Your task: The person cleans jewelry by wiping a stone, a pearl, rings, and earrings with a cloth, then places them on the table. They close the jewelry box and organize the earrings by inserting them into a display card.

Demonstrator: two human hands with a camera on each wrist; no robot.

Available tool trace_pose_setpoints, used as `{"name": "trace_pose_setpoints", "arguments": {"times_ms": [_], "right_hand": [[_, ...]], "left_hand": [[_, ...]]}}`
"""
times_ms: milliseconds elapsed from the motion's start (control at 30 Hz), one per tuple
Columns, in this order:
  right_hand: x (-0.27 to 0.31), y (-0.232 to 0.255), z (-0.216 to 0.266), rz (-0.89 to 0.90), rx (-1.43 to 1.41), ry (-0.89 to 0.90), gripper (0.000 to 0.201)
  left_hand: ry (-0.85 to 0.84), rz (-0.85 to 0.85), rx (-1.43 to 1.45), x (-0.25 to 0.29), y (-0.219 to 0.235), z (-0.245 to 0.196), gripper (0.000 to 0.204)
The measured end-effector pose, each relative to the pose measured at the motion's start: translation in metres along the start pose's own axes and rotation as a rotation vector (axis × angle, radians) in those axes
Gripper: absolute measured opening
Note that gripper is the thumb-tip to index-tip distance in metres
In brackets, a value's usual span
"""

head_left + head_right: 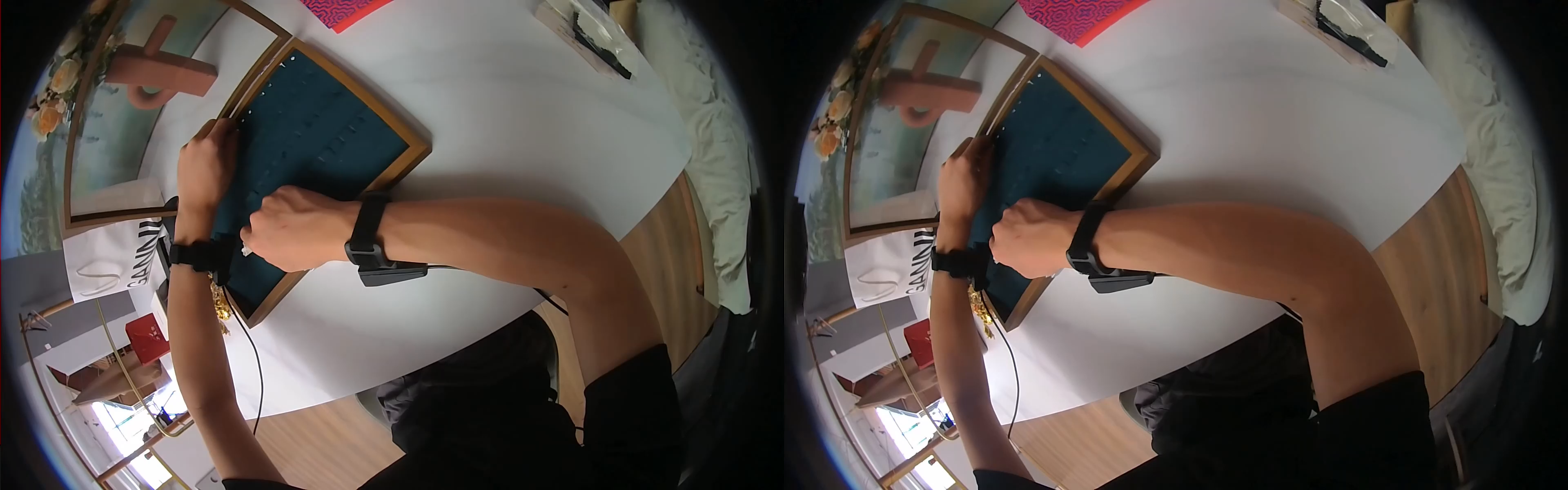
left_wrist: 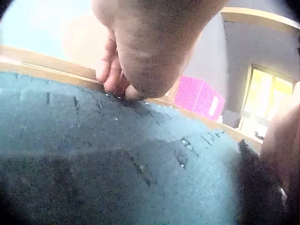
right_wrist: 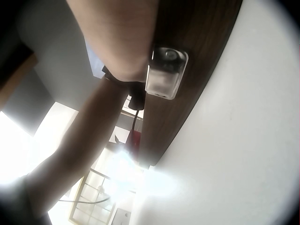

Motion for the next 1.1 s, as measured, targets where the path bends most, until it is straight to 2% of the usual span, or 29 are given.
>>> {"name": "trace_pose_setpoints", "arguments": {"times_ms": [67,233,300,333,367,400,433,467,500,533,567,633,667,700,800,833,900,967,1100], "right_hand": [[0.001,0.000,-0.001,0.004,-0.006,-0.002,0.009],[0.001,0.000,-0.002,0.019,-0.012,-0.023,0.009],[-0.002,0.000,-0.006,-0.032,-0.045,-0.103,0.011],[-0.004,0.001,-0.007,-0.035,-0.047,-0.102,0.011],[-0.006,0.003,-0.013,-0.106,-0.113,-0.198,0.011],[-0.007,0.005,-0.018,-0.175,-0.178,-0.297,0.012],[-0.009,0.007,-0.019,-0.177,-0.177,-0.299,0.012],[-0.010,0.011,-0.023,-0.269,-0.272,-0.386,0.014],[-0.010,0.012,-0.026,-0.357,-0.365,-0.475,0.016],[-0.010,0.011,-0.030,-0.436,-0.389,-0.483,0.017],[-0.010,0.010,-0.032,-0.422,-0.390,-0.482,0.017],[-0.011,0.012,-0.033,-0.490,-0.446,-0.452,0.015],[-0.010,0.013,-0.034,-0.466,-0.502,-0.477,0.014],[-0.012,0.014,-0.036,-0.432,-0.571,-0.482,0.017],[-0.011,0.016,-0.035,-0.397,-0.636,-0.478,0.018],[-0.012,0.016,-0.034,-0.405,-0.607,-0.449,0.017],[-0.012,0.012,-0.032,-0.398,-0.599,-0.417,0.018],[-0.014,0.008,-0.036,-0.381,-0.747,-0.452,0.024],[-0.014,0.013,-0.033,-0.328,-0.780,-0.511,0.027]], "left_hand": [[0.013,0.124,-0.038,-0.002,-0.003,0.000,0.011],[0.044,0.137,0.056,0.006,-0.014,0.019,0.014],[0.081,0.157,0.103,0.018,-0.017,0.024,0.016],[0.237,0.100,0.232,0.027,-0.015,0.030,0.016],[0.392,0.041,0.357,0.039,-0.013,0.035,0.018],[0.531,-0.034,0.620,0.052,-0.014,0.036,0.019],[0.668,-0.111,0.888,0.065,-0.013,0.030,0.021],[0.781,-0.146,1.138,0.078,-0.011,0.022,0.022],[0.751,-0.059,1.237,0.084,0.003,0.007,0.025],[0.680,-0.045,1.263,0.083,0.017,-0.002,0.025],[0.613,-0.037,1.285,0.082,0.028,-0.008,0.025],[0.605,-0.072,1.268,0.078,0.039,-0.024,0.023],[0.580,-0.098,1.247,0.076,0.045,-0.031,0.024],[0.600,-0.031,1.234,0.078,0.047,-0.036,0.019],[0.469,-0.048,1.133,0.085,0.039,-0.043,0.016],[0.478,-0.050,1.136,0.088,0.036,-0.046,0.016],[0.605,-0.181,1.223,0.100,0.036,-0.051,0.018],[0.647,-0.226,1.251,0.111,0.029,-0.055,0.016],[0.735,-0.284,1.362,0.123,0.016,-0.059,0.014]]}}
Point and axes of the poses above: each hand's wrist, its own x-axis away from the middle knuckle, its own y-axis out of the back of the hand, z = x × y, the point moved 3 cm from there along -x, towards the middle knuckle, and after that the axes turned 7 degrees about -x, right-handed, at the moved point
